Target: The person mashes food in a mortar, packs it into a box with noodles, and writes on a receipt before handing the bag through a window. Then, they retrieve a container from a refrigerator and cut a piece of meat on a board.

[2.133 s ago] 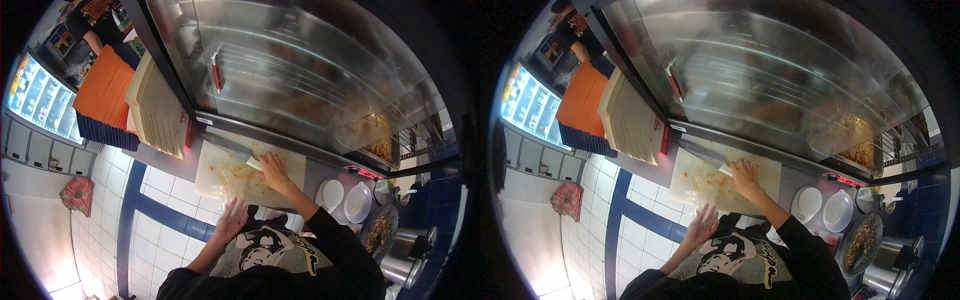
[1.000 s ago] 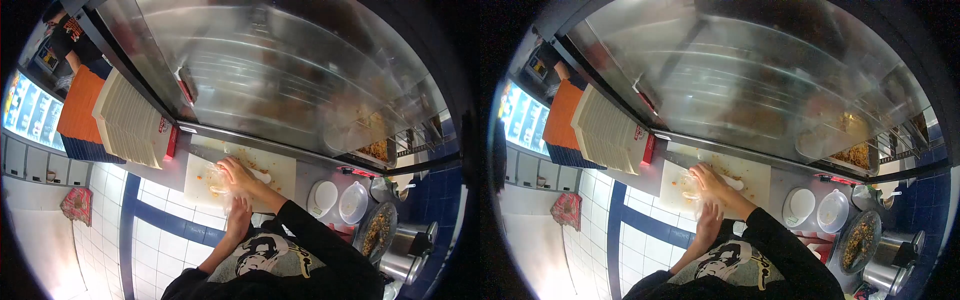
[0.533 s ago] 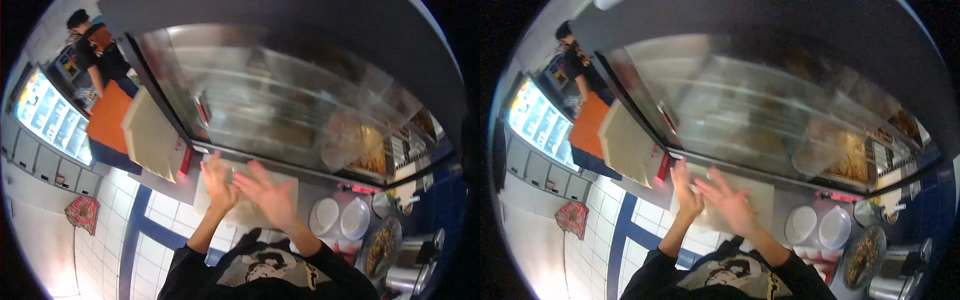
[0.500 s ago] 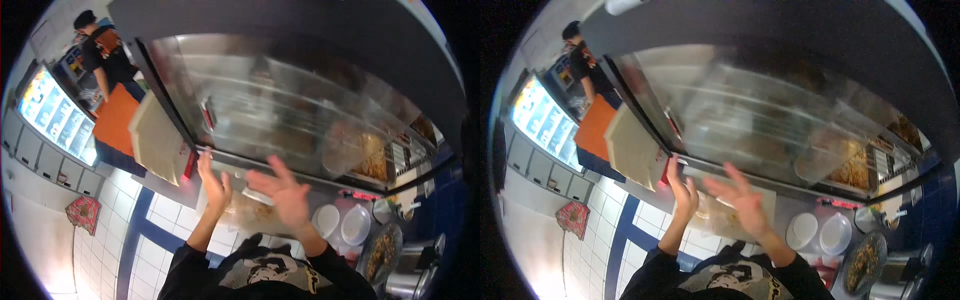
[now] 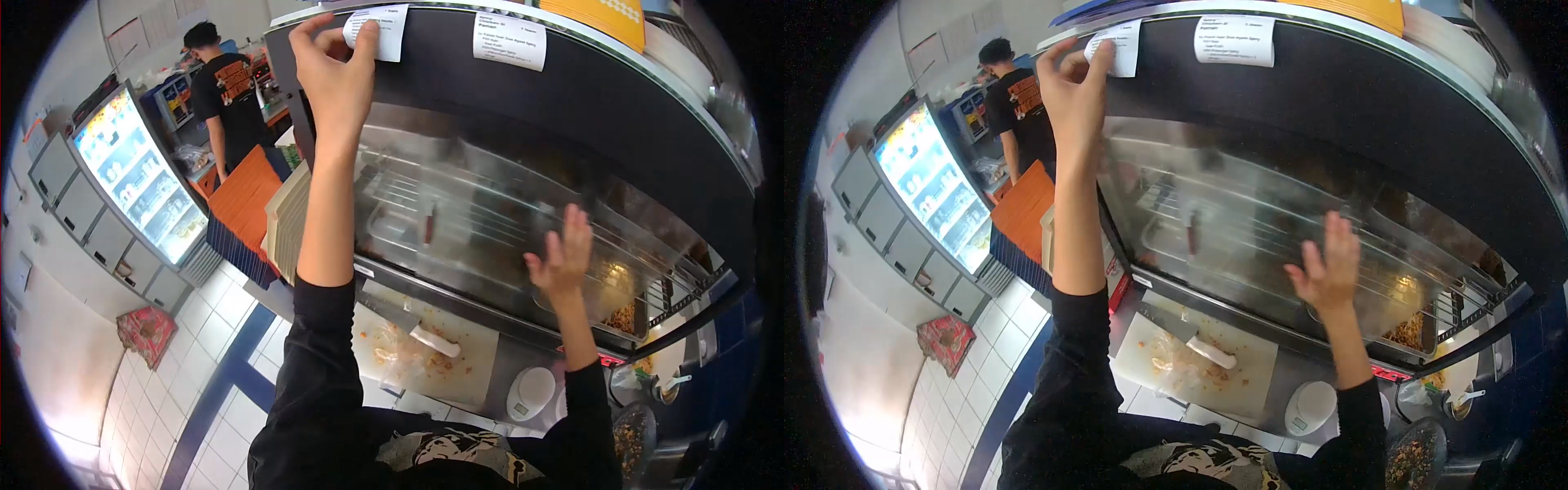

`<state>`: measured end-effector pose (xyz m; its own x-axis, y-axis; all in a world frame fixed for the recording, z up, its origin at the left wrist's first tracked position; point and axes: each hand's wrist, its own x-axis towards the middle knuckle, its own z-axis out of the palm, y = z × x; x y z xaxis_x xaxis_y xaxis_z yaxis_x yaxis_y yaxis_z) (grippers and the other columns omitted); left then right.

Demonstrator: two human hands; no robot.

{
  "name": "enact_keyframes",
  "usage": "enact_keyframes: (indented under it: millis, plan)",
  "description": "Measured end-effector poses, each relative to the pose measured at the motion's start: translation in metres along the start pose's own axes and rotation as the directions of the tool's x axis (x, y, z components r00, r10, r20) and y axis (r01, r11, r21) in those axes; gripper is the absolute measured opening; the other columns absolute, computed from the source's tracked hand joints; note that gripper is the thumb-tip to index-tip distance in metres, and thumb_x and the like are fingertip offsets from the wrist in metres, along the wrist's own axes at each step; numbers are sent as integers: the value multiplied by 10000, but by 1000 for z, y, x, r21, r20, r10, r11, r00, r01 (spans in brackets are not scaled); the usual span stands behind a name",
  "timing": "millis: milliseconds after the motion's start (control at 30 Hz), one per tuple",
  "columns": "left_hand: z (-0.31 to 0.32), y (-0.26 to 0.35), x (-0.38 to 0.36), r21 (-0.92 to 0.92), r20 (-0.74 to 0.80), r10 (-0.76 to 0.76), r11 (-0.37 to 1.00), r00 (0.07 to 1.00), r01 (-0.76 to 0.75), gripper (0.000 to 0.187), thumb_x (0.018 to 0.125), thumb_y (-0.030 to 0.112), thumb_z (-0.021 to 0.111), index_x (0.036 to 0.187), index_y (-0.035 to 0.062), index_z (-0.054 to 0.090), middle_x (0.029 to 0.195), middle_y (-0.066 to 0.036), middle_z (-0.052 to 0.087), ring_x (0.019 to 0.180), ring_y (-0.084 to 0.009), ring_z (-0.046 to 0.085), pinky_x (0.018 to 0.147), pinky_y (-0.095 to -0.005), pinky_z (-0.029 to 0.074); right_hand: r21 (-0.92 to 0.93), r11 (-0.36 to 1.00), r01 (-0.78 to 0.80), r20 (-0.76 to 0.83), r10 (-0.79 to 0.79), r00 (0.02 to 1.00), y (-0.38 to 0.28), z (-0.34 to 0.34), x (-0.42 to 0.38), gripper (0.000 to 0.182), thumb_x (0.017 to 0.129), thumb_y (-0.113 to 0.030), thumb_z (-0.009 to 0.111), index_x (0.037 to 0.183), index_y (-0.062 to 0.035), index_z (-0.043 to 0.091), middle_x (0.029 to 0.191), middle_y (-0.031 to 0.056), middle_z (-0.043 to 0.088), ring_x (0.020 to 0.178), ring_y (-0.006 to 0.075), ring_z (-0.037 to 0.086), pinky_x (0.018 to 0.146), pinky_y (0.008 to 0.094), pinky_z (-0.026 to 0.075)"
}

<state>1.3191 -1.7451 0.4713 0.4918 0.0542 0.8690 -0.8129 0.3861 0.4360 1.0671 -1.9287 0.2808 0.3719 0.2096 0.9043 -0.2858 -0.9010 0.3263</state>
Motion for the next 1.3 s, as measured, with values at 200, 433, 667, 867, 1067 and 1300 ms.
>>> enact_keyframes:
  millis: [200,433,667,867,1067,1300]
  plan:
    - [-25,69,-117,-85,53,-13,996,999,18,503,805,-5,616,1218,24,331,995,-137,583,885,-145,569,774,-235,433,-92,996,8,-50,-12,999,66,-63,-40,551,918,-415,401,1365,-145,225,1331,302,353,1258,427,332,1024,510,241]
    - [2,104,-262,-167,682,-130,930,720,326,355,820,-50,541,1162,-8,457,1125,-122,499,1044,-168,493,870,-264,393,39,999,17,-54,-15,998,125,-121,-75,593,850,-295,539,1346,-151,247,1330,298,356,1229,460,355,999,559,254]
    - [81,161,-343,-230,748,-242,780,619,582,362,834,-33,528,1193,-46,483,1164,-154,468,1061,-214,492,905,-291,387,101,995,9,20,-11,1000,163,-163,-108,645,801,-196,595,1331,-104,239,1351,234,367,1240,377,382,1021,468,305]
    - [174,227,-419,-199,694,-147,902,705,384,386,804,-25,554,1179,-72,479,1118,-201,505,1019,-292,512,903,-351,396,700,11,-714,454,765,457,83,-275,-122,406,903,-176,497,1270,-62,367,1067,142,590,981,176,558,862,330,412]
    - [290,283,-528,-192,936,-71,719,345,668,360,825,34,549,1176,-32,502,1124,-175,554,988,-290,550,851,-358,424,603,-164,-781,-67,965,-254,111,-378,-251,256,869,5,526,1116,-17,462,942,71,641,830,85,590,717,221,476]
    - [519,160,-681,246,787,-361,927,500,282,273,842,208,502,1004,17,610,938,-203,623,885,-355,580,820,-428,432,500,-580,-643,123,782,-610,165,-422,-330,202,753,8,441,804,-18,635,732,43,612,605,88,528,524,198,415]
